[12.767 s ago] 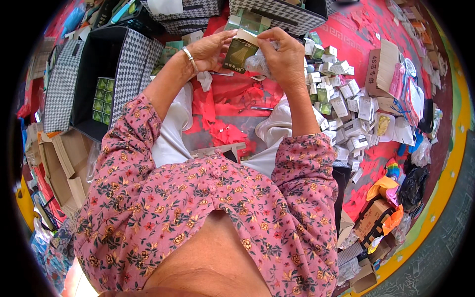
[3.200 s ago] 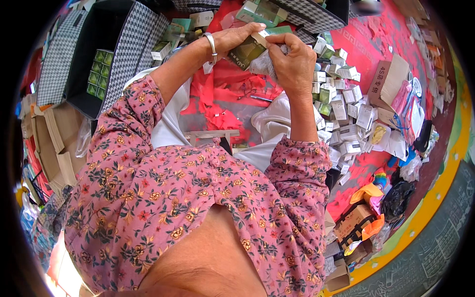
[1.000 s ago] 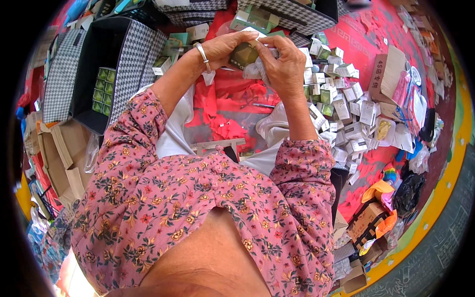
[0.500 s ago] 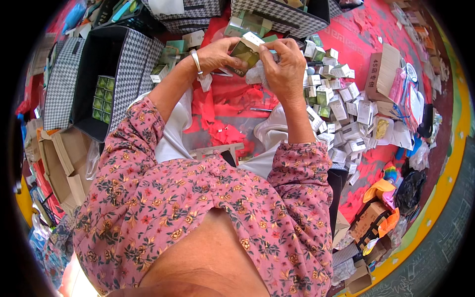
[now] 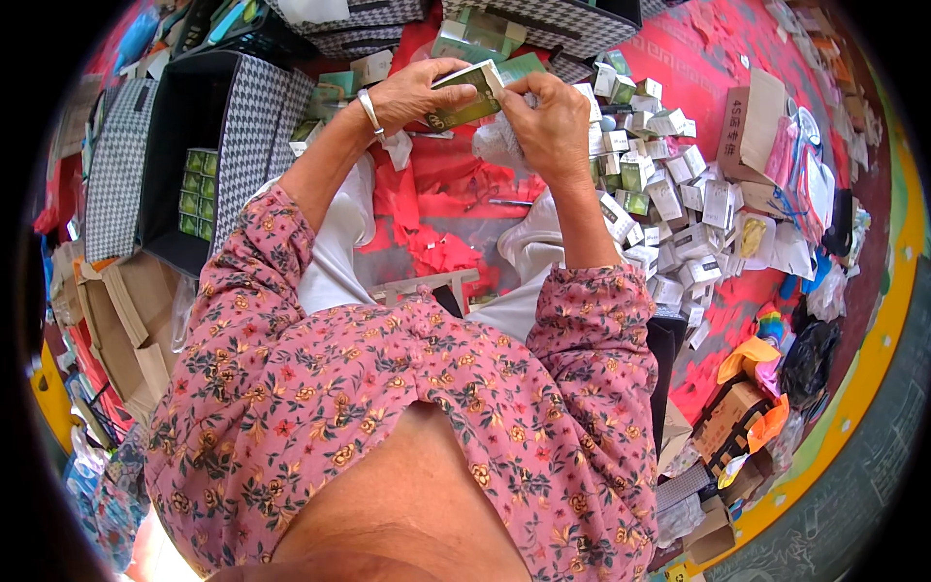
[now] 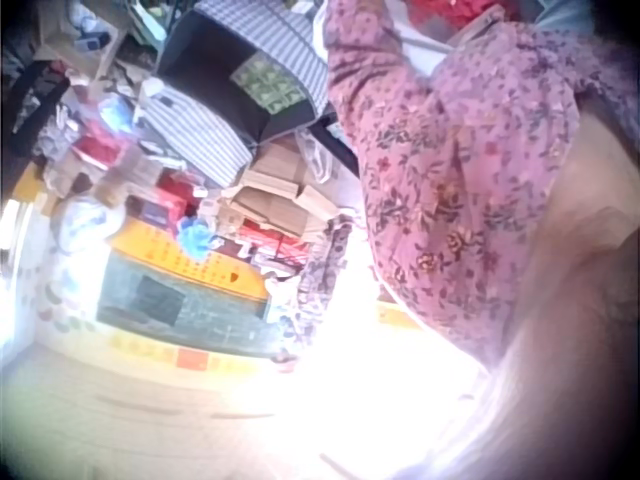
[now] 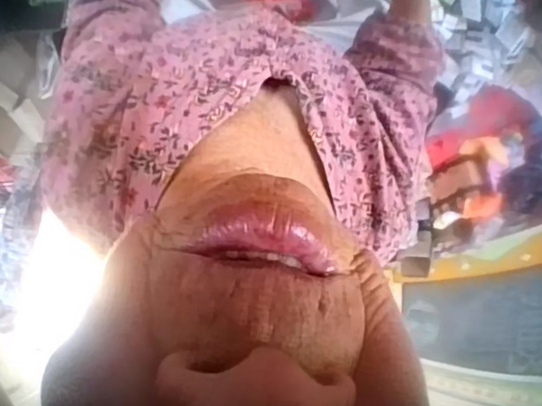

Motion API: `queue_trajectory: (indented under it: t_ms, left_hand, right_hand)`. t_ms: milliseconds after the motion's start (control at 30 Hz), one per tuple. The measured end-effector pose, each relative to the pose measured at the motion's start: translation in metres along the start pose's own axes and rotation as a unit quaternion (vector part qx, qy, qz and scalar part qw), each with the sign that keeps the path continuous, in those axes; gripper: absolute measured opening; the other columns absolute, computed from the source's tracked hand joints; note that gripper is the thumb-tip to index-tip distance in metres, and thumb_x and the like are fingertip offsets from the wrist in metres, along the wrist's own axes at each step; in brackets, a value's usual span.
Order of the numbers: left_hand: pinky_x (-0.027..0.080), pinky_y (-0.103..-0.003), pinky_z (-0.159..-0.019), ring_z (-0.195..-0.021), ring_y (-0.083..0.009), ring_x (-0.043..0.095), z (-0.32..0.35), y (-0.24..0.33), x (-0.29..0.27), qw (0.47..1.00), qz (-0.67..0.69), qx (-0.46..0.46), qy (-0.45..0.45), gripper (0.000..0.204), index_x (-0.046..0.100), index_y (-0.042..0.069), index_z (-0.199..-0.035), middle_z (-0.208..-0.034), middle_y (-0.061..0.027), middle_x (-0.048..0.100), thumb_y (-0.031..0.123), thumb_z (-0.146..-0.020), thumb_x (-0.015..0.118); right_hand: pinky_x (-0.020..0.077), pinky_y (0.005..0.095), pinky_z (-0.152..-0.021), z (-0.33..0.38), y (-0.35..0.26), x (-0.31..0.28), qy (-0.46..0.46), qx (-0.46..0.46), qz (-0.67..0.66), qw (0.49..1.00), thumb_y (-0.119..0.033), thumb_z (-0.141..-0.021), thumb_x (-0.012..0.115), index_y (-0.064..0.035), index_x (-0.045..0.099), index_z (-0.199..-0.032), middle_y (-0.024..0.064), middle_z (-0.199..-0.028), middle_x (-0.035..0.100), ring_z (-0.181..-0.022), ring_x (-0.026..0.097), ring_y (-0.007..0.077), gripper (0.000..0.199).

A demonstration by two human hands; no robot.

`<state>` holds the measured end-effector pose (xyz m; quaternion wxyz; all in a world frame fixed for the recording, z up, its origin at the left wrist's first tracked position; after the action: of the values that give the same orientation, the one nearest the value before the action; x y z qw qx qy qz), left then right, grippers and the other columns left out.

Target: The person picks up small boxes from a pile, wipes them with a cloth, and organizes them into a black storage bin while sitting on a floor cluttered with packaging materials.

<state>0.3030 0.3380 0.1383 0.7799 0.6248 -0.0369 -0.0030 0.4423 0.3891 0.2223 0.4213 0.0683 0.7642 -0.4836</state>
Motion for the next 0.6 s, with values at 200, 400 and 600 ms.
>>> queue_trajectory:
  t_ms: [200,400,600]
  left_hand:
    - [0.047,-0.023,-0.065,-0.081,-0.0097,0.055,-0.001,-0.001,0.000,0.999,0.046,0.013,0.017,0.051,0.052,0.002,-0.114,-0.095,-0.0041,0.059,0.035,-0.078,0.066]
    - [0.046,-0.026,-0.076,-0.092,-0.0146,0.054,0.000,0.014,-0.007,0.979,-0.166,0.118,0.006,0.055,0.049,0.001,-0.118,-0.105,-0.0086,0.056,0.032,-0.077,0.066]
    - [0.042,-0.026,-0.085,-0.102,-0.0148,0.049,0.003,0.022,-0.003,0.988,-0.129,0.080,-0.040,0.054,0.047,0.002,-0.120,-0.112,-0.0087,0.050,0.031,-0.078,0.065]
  right_hand:
    - [0.0458,0.0333,-0.059,0.002,0.001,0.005,0.029,-0.054,0.015,0.998,-0.017,-0.070,0.064,-0.0004,0.064,-0.072,0.0157,-0.064,0.060,-0.059,0.060,0.0269,0.017]
    - [0.0464,0.0363,-0.060,0.002,0.010,0.012,-0.063,0.029,0.000,0.998,-0.015,-0.068,0.062,-0.0002,0.063,-0.075,0.0186,-0.065,0.060,-0.062,0.060,0.0300,0.017]
    - [0.0464,0.0373,-0.059,0.008,0.003,0.011,-0.008,-0.023,0.006,1.000,-0.015,-0.068,0.064,-0.0008,0.061,-0.079,0.0193,-0.065,0.059,-0.061,0.059,0.0338,0.018]
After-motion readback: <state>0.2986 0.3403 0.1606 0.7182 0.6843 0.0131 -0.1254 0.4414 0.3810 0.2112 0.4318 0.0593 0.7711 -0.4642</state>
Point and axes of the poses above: each hand's wrist, its own z-axis away from the middle knuckle, its own x-axis out of the palm, y = z × x, the point moved 6 cm from there along -z, towards the middle knuckle
